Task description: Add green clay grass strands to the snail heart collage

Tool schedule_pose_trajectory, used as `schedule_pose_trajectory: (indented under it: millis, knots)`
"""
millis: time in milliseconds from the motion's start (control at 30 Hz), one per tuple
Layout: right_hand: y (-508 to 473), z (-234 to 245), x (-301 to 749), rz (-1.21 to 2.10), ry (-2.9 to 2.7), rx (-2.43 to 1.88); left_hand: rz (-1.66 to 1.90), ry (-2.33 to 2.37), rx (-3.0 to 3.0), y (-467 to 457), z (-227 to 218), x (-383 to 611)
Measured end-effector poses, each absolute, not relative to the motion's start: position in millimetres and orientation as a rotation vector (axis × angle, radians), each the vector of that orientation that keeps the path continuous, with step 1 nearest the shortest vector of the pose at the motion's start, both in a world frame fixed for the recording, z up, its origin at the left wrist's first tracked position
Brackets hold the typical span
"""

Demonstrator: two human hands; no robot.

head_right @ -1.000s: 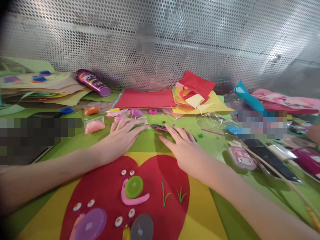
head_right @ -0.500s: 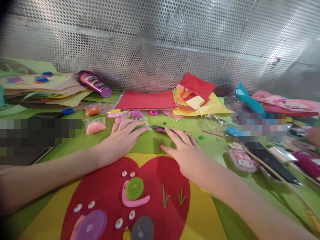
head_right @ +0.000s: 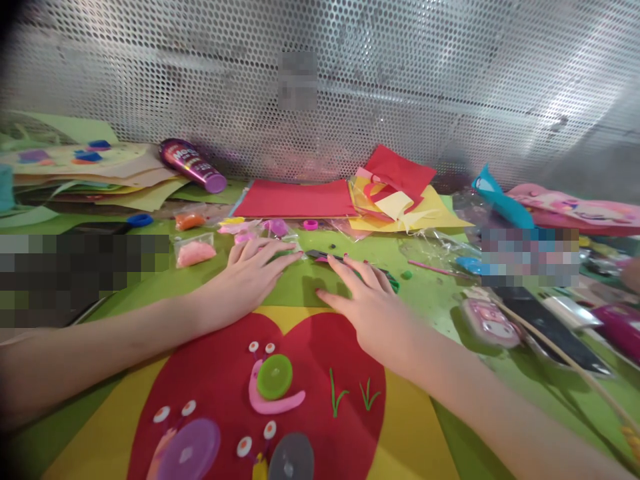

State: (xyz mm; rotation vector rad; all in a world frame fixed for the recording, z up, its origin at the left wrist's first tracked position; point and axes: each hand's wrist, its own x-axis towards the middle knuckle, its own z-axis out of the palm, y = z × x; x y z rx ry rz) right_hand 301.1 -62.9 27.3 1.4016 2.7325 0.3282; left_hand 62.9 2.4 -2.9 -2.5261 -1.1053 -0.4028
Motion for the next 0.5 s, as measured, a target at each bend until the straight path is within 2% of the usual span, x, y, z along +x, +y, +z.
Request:
schedule_pose_trajectory:
  millis: [500]
  knots:
    - [-57.6, 21.3, 301.0, 0.359, 2.682, 1.435, -0.411, -1.096, -2.51, 3.2, -3.9, 64.1]
